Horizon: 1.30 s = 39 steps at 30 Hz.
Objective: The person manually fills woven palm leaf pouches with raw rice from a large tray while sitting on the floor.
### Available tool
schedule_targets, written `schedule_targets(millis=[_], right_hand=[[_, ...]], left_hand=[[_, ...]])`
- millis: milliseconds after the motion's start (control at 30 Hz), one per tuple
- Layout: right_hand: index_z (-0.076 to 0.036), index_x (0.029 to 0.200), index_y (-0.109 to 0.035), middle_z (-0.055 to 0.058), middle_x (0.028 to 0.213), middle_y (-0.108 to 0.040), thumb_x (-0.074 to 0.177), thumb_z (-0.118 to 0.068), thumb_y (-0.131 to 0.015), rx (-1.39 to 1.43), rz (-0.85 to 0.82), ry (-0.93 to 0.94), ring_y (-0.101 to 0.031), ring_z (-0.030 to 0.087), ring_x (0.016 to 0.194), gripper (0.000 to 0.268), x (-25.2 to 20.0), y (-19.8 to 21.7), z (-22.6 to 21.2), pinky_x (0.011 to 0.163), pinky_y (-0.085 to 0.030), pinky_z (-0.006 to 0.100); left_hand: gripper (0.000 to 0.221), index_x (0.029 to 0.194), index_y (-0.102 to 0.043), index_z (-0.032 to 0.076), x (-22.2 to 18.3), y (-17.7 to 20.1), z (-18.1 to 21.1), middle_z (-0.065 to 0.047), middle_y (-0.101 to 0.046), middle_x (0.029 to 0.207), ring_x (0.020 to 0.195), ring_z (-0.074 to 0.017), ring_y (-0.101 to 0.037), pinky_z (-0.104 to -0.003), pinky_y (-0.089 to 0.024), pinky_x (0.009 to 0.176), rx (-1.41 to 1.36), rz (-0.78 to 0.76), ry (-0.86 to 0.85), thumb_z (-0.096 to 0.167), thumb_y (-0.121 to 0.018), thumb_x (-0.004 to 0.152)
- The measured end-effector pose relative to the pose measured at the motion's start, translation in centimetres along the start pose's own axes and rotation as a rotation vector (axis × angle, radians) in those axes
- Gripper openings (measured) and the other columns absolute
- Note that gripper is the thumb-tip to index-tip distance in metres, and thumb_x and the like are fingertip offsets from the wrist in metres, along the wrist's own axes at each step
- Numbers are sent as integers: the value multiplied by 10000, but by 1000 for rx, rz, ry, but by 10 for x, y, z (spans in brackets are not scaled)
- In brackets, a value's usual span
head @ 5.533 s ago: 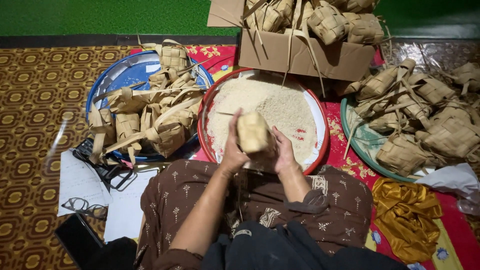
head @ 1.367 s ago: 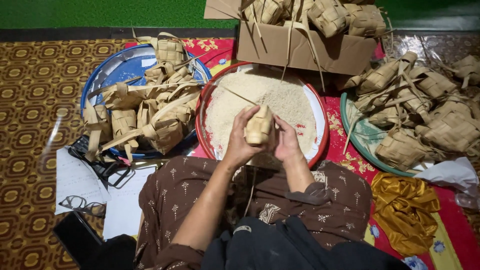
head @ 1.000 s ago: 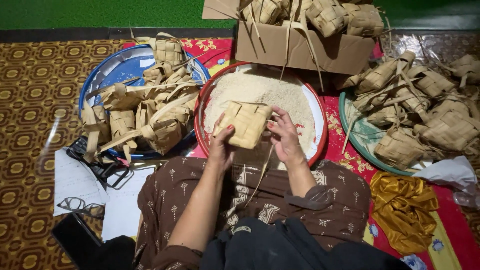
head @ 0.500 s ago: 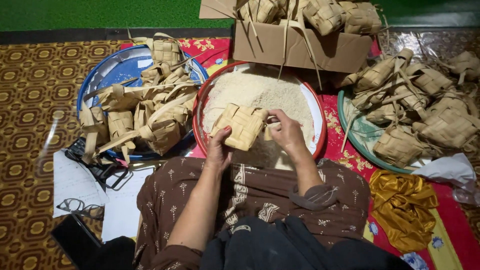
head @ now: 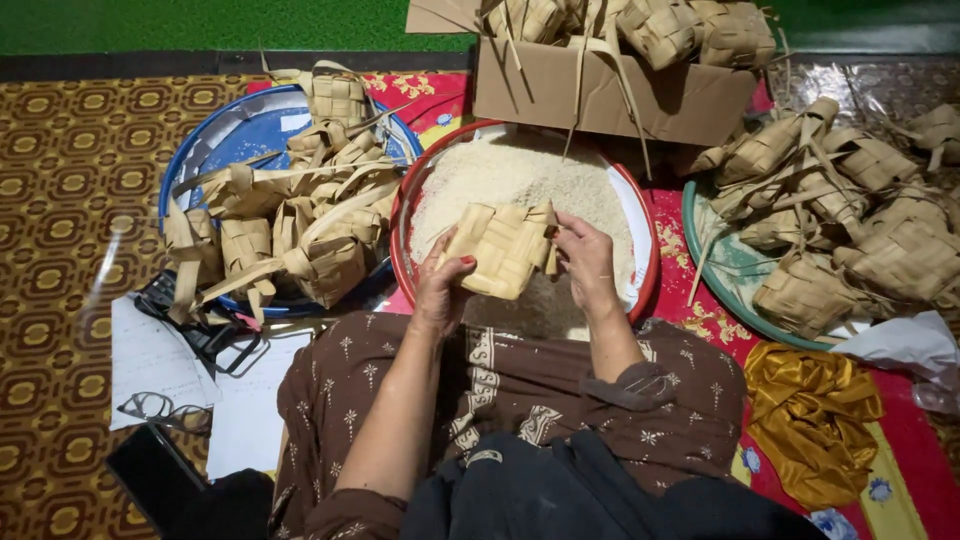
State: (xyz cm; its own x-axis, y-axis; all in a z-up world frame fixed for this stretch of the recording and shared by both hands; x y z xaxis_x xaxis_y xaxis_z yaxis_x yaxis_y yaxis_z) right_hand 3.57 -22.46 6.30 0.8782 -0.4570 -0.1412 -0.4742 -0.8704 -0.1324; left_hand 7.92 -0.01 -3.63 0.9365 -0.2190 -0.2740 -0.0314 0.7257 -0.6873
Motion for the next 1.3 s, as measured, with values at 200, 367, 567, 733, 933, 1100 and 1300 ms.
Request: schedule_targets(millis=[200,367,567,733,933,1100,1300], right_hand=[[-169,953,-720,36,920,-767,828,-68,-701,-635,220,309,-736,224,930,162,-1,16,-17,829,-559,357],[-154,1147,-654,3,1076,-717,855,-18,-649,-34,75,103,-672,106,914,322,-8,11,-24,752,-578,233],[-108,1258,-642,18,1083,-634,830,-53,-610,68,-164,-22,-657,120,787,433,-6,2,-14,517,-498,156],[-68,1213,-660,16,1032,-557,792,-60,-560,68,-248,-39,-582,98,744,433,-14,-10,-12,487,-462,141],[-59,1202,-614,70,1095,-563,818,-88,-591,-19,-324,125,-609,203,901,386,-12,-15,-23,679,-612,342],[-83,1291,-669,107,1271,-529,751,-16,-747,-302,-516,396,-584,247,1147,550,-35,-32,-51,989,-527,399],[-93,1327,-552,120,1299,-553,731,97,-753,-63,-450,144,-658,290,1107,656,-43,-28,-26,909,-610,383]], left_hand=[[666,1349,-626,106,-45,-69,60,-148,-712,1001,679,-227,-733,-350,-663,559,267,-127,-90,4,-724,698],[689,1357,-626,100,-28,-46,43,-165,-704,993,676,-256,-733,-387,-664,547,249,-106,-25,18,-738,683],[664,1359,-639,129,-31,-44,47,-174,-675,883,644,-263,-715,-383,-648,522,333,7,-18,53,-731,705],[680,1395,-621,125,-59,-77,79,-272,-647,1214,1064,-364,-655,-446,-602,846,625,-38,-195,139,-842,751],[1593,1629,-101,97,-69,-106,76,-357,-420,1399,1373,-527,-407,-616,-323,1158,1151,-233,-102,591,-993,406],[1496,1613,-27,143,-68,-111,65,-450,-274,1416,1369,-660,-320,-710,-290,1147,1004,-342,-293,241,-1021,498],[1146,1473,-359,226,-51,-70,41,-271,-271,1479,1415,-569,-325,-637,-321,1168,1219,-134,-349,413,-953,512]])
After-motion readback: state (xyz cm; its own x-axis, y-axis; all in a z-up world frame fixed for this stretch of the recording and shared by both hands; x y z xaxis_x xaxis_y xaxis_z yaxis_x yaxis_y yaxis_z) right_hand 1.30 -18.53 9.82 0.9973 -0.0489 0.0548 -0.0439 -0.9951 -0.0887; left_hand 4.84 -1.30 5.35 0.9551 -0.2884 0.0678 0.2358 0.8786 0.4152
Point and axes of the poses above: each hand's wrist, its own x-axis towards the middle knuckle, its own y-axis out of the back of the hand, z = x × y, the point moved 7 cm from there along x, towards the middle knuckle
